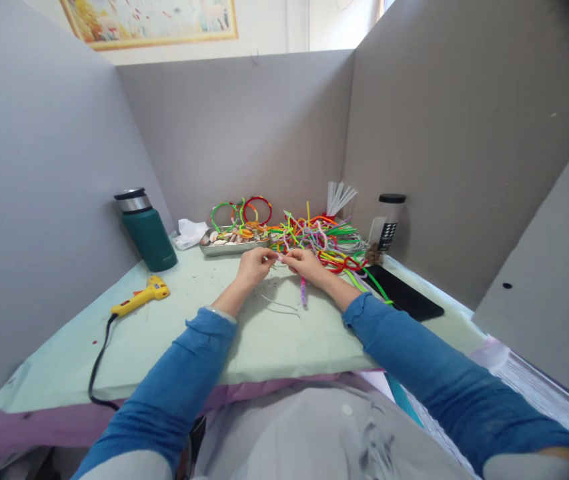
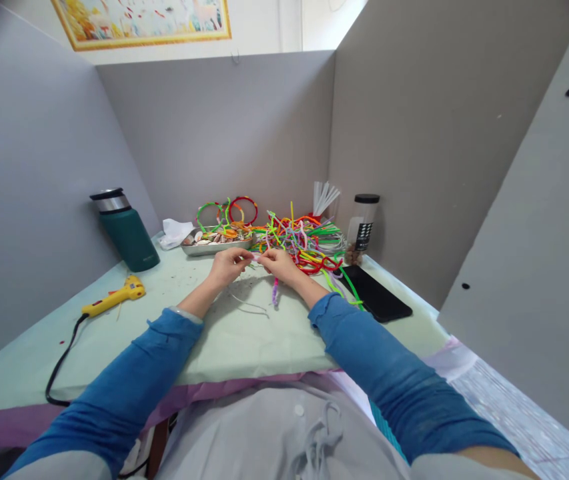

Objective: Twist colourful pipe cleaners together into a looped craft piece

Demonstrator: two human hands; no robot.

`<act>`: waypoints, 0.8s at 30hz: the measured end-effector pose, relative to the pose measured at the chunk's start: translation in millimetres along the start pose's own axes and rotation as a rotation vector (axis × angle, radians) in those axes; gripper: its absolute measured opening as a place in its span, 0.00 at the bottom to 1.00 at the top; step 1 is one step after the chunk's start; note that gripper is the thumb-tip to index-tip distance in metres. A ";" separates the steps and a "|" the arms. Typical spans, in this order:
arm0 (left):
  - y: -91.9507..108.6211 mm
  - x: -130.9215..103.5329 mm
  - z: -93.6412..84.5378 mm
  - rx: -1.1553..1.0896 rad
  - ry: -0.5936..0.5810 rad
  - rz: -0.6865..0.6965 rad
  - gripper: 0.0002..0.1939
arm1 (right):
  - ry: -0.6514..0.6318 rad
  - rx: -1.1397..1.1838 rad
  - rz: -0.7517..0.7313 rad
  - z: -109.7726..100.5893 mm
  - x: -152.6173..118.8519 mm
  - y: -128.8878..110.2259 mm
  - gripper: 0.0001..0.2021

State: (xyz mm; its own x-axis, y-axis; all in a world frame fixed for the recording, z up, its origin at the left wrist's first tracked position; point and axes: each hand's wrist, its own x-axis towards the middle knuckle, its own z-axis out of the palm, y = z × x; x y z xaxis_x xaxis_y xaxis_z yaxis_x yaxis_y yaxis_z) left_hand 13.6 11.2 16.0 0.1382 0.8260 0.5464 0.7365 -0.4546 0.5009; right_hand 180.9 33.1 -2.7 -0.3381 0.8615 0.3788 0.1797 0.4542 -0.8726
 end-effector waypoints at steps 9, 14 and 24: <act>1.2 -0.4 -1.7 0.066 -0.019 0.065 0.11 | -0.001 0.017 -0.005 -0.2 0.4 0.4 0.17; -0.5 1.4 -0.8 0.097 -0.022 0.078 0.11 | -0.007 0.010 -0.018 0.2 0.6 1.4 0.16; -1.0 2.6 -0.6 0.142 -0.044 0.046 0.10 | -0.023 -0.011 -0.063 0.4 2.3 7.0 0.14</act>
State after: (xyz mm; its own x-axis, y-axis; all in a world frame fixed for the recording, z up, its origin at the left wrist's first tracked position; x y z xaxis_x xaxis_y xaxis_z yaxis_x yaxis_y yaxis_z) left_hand 12.9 13.6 17.3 0.2007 0.8206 0.5351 0.8147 -0.4432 0.3740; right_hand 181.1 38.1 -8.0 -0.3704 0.8258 0.4253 0.1680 0.5099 -0.8437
